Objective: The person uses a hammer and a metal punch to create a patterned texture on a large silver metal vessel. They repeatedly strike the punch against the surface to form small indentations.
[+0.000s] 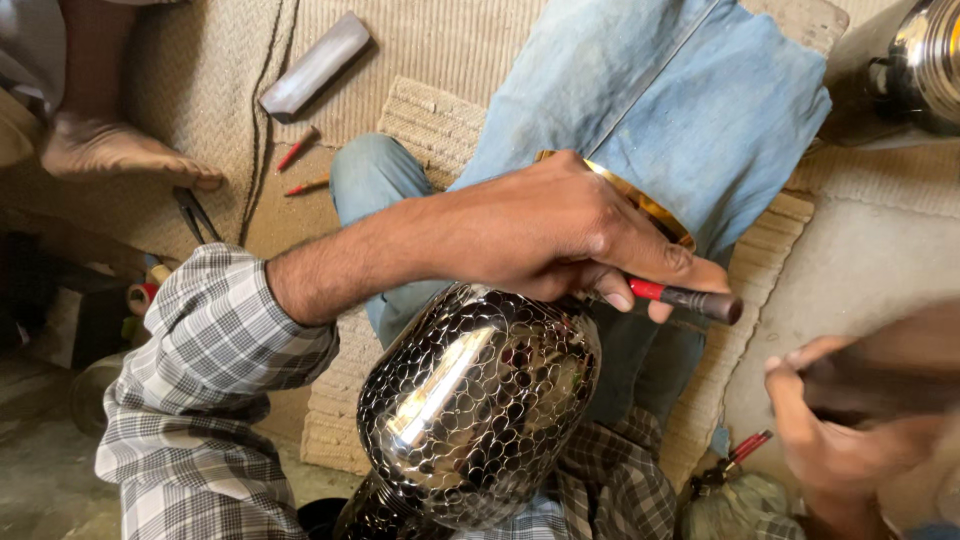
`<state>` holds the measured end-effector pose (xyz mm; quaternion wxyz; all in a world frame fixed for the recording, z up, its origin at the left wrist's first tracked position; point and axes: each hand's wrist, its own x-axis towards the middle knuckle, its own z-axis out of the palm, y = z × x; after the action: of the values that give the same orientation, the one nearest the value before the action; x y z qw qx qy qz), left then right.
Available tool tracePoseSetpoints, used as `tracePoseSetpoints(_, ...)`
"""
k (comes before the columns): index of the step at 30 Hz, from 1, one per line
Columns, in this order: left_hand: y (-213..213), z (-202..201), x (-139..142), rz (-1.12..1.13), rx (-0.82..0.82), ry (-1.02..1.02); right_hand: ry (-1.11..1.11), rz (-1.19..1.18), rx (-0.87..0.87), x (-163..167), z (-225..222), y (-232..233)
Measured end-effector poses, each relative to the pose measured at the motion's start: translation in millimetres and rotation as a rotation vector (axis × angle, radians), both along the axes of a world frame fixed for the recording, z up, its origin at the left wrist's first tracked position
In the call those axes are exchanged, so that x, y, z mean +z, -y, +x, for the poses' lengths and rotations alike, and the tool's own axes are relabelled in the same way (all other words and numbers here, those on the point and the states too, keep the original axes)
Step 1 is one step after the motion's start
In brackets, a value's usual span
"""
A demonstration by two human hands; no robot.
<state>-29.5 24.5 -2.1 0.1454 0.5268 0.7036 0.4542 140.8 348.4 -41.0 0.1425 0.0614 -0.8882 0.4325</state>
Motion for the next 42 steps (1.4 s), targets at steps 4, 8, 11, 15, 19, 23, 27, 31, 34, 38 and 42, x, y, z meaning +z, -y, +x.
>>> tracePoseSetpoints(4, 5.5, -5.1, 1.0, 0.063, -0.084, 0.023, -0.025, 0.158, 0.057, -9.4, 3.8, -10.3)
tracePoseSetpoints(8, 5.3, -3.5, 7.7, -0.037, -0.107, 0.158, -0.244, 0.483, 0.16, -21.8, 6.6, -14.7)
tracePoseSetpoints(11, 3.1, 6.5, 16.8, 0.11, 0.091, 0.08, 0.001, 0.02, 0.011, -34.9, 22.9, -1.3)
tracePoseSetpoints(15, -2.4, 23.4, 24.2, 0.096, 0.272, 0.033, 0.218, -0.241, -0.175, -49.9, 46.3, 11.8)
tracePoseSetpoints(19, -9.4, 27.6, 24.7, 0.015, 0.29, -0.006, 0.22, -0.302, -0.216, -66.1, 57.1, 18.5)
tracePoseSetpoints(23, -14.4, 26.9, 26.5, -0.086, 0.291, -0.115, 0.218, -0.348, -0.251, -77.6, 63.2, 24.7)
tracePoseSetpoints(27, -11.9, 25.6, 29.2, -0.179, 0.234, -0.146, 0.211, -0.274, -0.25, -82.5, 70.3, 29.7)
tracePoseSetpoints(31, -11.4, 22.4, 28.1, -0.203, 0.208, -0.171, 0.237, -0.289, -0.275, -87.0, 72.8, 30.7)
tracePoseSetpoints(34, -12.1, 21.3, 28.6, -0.246, 0.191, -0.198, 0.252, -0.352, -0.294, -89.6, 73.8, 28.9)
tracePoseSetpoints(38, -11.5, 20.9, 32.5, -0.298, 0.176, -0.256, 0.215, -0.434, -0.303, -86.4, 83.0, 21.9)
tracePoseSetpoints(42, -13.2, 19.4, 35.0, -0.28, 0.156, -0.265, 0.115, -0.341, -0.263, -82.3, 92.1, 12.7)
